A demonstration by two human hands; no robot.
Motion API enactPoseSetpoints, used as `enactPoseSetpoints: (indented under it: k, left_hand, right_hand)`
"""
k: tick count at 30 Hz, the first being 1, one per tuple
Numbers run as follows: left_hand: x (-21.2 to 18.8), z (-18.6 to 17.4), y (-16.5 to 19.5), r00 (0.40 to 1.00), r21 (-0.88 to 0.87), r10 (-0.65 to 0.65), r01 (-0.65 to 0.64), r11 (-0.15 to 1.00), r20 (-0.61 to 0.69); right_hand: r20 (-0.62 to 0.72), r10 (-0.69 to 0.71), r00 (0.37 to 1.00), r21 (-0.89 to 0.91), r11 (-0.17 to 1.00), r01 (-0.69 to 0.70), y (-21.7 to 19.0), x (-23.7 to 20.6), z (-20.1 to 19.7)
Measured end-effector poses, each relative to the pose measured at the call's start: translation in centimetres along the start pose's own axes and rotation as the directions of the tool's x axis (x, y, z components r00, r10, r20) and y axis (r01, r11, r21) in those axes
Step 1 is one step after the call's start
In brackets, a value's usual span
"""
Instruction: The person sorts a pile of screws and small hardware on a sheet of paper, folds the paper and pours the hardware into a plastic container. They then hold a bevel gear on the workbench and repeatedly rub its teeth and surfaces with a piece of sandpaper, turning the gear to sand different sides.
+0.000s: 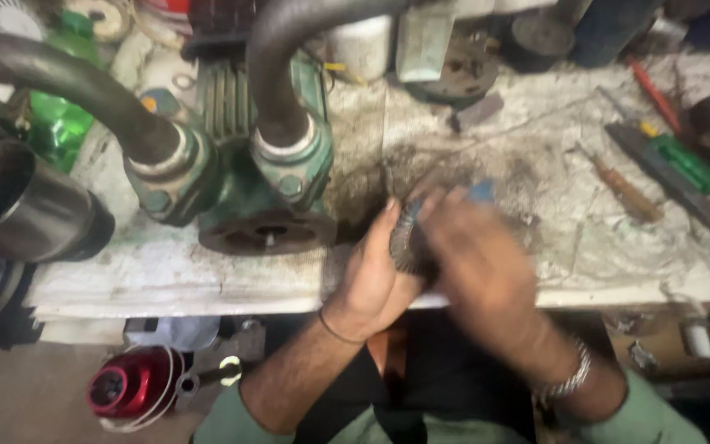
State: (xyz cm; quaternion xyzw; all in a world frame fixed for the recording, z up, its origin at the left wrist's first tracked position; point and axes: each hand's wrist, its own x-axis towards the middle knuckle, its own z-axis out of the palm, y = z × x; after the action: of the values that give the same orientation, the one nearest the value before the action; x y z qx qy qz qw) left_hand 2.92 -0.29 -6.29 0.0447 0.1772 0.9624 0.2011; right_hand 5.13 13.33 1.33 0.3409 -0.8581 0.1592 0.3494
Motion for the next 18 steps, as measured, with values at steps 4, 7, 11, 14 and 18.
enactPoseSetpoints:
  k: [4, 7, 11, 14, 18]
  left_hand:
    - [-0.1, -0.1, 0.0, 0.997, -0.01, -0.017, 0.018, 1.0, 0.076]
    - [-0.3, -0.2, -0.1, 0.995, -0.03, 0.003, 0.0, 1.0, 0.104]
    - [-0.3, 0.1, 0.2, 0.996, 0.068, 0.019, -0.025, 0.997, 0.09]
    - [-0.5, 0.8, 0.7, 0.992, 0.043, 0.027, -0.033, 0.999, 0.124]
    - [-0.7, 1.8, 1.1, 0.993, 0.163, 0.041, -0.058, 0.985, 0.107]
  right_hand:
    - [-0.036, -0.164, 0.986, 0.092, 0.982, 0.167, 0.1, -0.2, 0.2]
    - [-0.011, -0.048, 0.999, 0.047, 0.998, 0.049, 0.5, -0.6, 0.2]
    - [0.002, 0.006, 1.0, 0.065, 0.998, -0.006, 0.3, -0.9, 0.2]
    - [0.005, -0.094, 0.996, 0.157, 0.983, 0.092, -0.4, -1.0, 0.1]
    - [0.002, -0.055, 0.998, 0.133, 0.99, 0.054, -0.8, -0.7, 0.1]
